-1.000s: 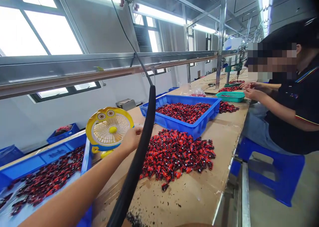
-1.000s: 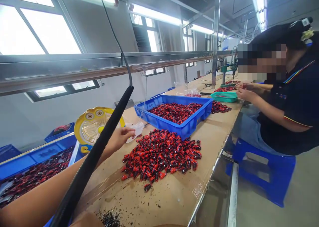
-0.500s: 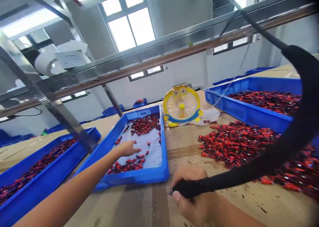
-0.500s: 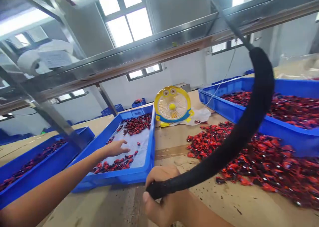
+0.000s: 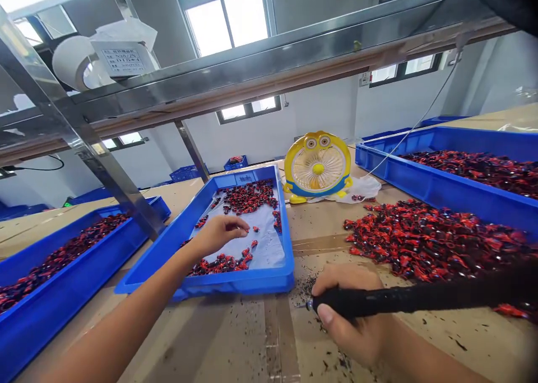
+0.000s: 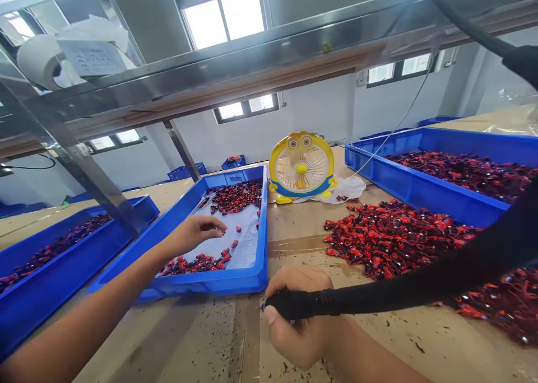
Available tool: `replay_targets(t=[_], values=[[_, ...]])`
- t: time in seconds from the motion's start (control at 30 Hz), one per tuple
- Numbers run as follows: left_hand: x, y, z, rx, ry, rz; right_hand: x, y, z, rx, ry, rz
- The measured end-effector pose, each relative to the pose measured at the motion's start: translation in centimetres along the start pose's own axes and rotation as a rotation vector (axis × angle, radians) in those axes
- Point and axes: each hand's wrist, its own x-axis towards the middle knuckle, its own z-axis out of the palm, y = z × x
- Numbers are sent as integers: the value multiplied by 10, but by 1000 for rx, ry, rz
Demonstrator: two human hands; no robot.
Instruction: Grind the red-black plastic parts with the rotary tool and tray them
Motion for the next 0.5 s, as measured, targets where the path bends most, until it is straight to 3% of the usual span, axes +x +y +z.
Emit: replay_targets(t=[0.07,0.2,0.33,0.5], values=[[-17,20,10,-174,92,52,2,-3,-3,-9,31,20],[-59,47,50,-496,142,106,2,-5,-5,-17,68,74],[-88,52,87,-703,235,94,0,-8,-7,-21,53,144],[-97,63,114,-976,231,19,0,-23,-13,-54,-19,240]])
